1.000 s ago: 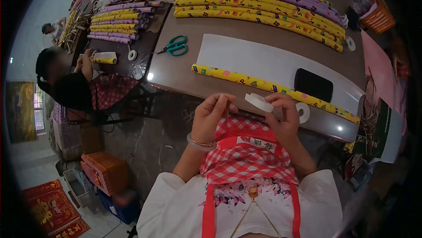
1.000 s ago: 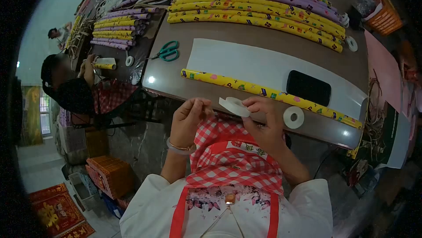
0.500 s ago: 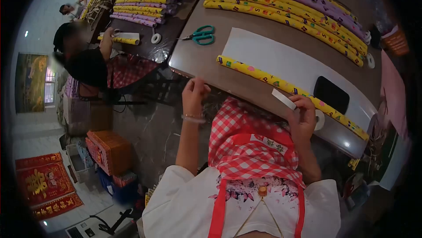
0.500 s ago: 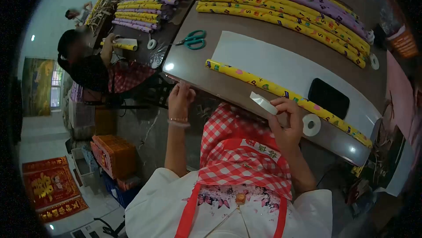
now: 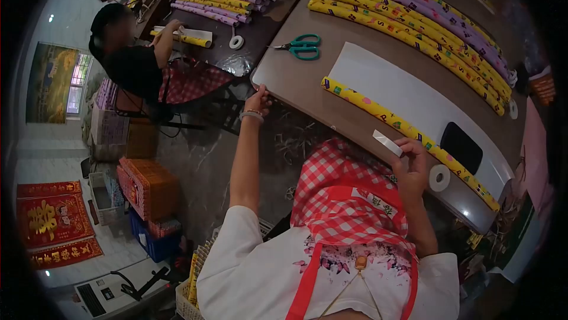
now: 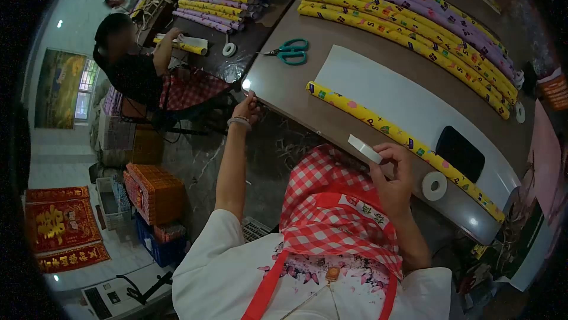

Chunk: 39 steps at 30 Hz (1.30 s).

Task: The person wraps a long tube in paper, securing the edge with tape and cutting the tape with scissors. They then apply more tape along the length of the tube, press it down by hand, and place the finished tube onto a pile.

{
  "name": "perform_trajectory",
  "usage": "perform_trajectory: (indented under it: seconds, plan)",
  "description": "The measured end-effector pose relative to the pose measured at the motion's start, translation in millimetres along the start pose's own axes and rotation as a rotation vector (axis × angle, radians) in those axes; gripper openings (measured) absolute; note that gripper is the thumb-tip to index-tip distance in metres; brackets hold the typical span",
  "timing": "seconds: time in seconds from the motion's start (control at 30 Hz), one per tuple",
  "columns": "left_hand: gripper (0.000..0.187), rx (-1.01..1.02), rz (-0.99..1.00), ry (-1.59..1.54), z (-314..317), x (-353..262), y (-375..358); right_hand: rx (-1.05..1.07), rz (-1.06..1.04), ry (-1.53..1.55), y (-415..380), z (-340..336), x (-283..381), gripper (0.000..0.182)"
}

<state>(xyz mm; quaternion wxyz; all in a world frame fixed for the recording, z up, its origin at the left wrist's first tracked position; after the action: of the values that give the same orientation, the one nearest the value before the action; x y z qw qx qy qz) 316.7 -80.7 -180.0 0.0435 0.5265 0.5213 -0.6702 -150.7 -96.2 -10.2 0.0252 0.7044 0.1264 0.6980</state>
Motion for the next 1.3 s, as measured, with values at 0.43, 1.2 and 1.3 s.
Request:
perform_trajectory:
  seconds: [0.43, 1.2, 1.3]
  plan:
    - [0.032, -0.139, 0.161, 0.065, -8.3, -14.7, -4.5, 0.066, -0.097, 0.058, 12.2, 30.7, 13.6, 0.026]
    - [0.024, 0.637, 0.451, 0.135, 162.6, -10.5, -294.9, 0.058, -0.293, -0.238, 16.8, -2.0, 37.5, 0.033]
    - [0.020, 0.628, 0.422, 0.051, 173.5, -6.7, -301.6, 0.043, -0.317, -0.298, 16.5, -11.0, 40.7, 0.035]
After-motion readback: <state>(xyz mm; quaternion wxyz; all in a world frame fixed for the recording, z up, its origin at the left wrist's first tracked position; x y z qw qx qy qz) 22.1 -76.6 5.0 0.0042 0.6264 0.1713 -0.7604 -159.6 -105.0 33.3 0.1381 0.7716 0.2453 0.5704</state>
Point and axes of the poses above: each hand's wrist, its own y-axis towards the middle knuckle, its own z-axis out of the palm, x = y × z, the point moved 8 cm from there along y, towards the middle knuckle, and after that the axes turned 6 degrees about -x, right-handed, at the moved point
